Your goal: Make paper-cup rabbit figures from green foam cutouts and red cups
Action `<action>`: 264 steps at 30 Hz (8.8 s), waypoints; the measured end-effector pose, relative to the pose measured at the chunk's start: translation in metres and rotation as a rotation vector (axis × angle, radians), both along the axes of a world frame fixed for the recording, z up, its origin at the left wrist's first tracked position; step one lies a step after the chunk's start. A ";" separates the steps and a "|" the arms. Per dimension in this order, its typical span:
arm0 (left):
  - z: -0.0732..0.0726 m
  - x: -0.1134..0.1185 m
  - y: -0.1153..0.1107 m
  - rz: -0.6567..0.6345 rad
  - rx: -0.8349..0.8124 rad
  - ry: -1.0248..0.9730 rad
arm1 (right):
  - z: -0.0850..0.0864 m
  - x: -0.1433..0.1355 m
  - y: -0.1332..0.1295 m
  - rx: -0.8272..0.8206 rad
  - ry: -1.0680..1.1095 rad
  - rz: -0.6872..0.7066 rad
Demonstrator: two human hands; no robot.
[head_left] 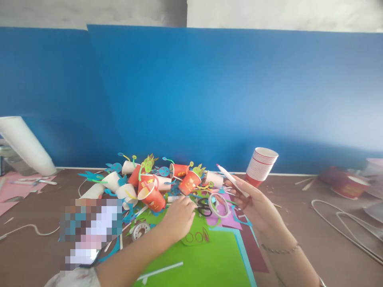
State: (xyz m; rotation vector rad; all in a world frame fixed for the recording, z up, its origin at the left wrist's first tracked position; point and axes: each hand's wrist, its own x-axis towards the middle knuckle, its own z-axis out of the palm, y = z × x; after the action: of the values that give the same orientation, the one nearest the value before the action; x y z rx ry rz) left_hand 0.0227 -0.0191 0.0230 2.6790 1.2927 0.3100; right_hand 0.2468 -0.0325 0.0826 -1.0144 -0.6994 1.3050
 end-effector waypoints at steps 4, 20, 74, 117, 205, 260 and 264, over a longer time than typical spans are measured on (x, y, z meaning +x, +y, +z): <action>-0.007 0.022 0.010 -0.013 -0.003 0.038 | -0.003 0.004 -0.001 0.035 -0.078 0.039; -0.033 0.007 -0.023 -0.029 -0.011 0.023 | -0.003 -0.004 -0.001 -0.005 -0.117 0.135; 0.005 -0.051 0.016 0.136 -0.337 -0.841 | -0.032 -0.045 -0.006 0.098 -0.783 0.390; -0.071 -0.051 -0.056 -0.314 0.473 -0.298 | -0.118 -0.070 -0.039 -0.062 -0.855 0.315; -0.063 -0.055 -0.059 -0.323 0.326 -0.236 | -0.113 -0.072 -0.039 -0.062 -0.907 0.338; -0.062 -0.056 -0.055 -0.361 0.362 -0.325 | -0.118 -0.071 -0.040 -0.050 -0.894 0.324; -0.060 -0.056 -0.056 -0.340 0.307 -0.284 | -0.116 -0.072 -0.039 -0.049 -0.929 0.343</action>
State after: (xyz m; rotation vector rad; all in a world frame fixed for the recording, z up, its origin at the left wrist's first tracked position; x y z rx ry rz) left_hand -0.0331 -0.0752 -0.0374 2.8951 0.7435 0.8649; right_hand 0.1749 -0.0719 -0.0333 -1.6033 -1.5999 1.0911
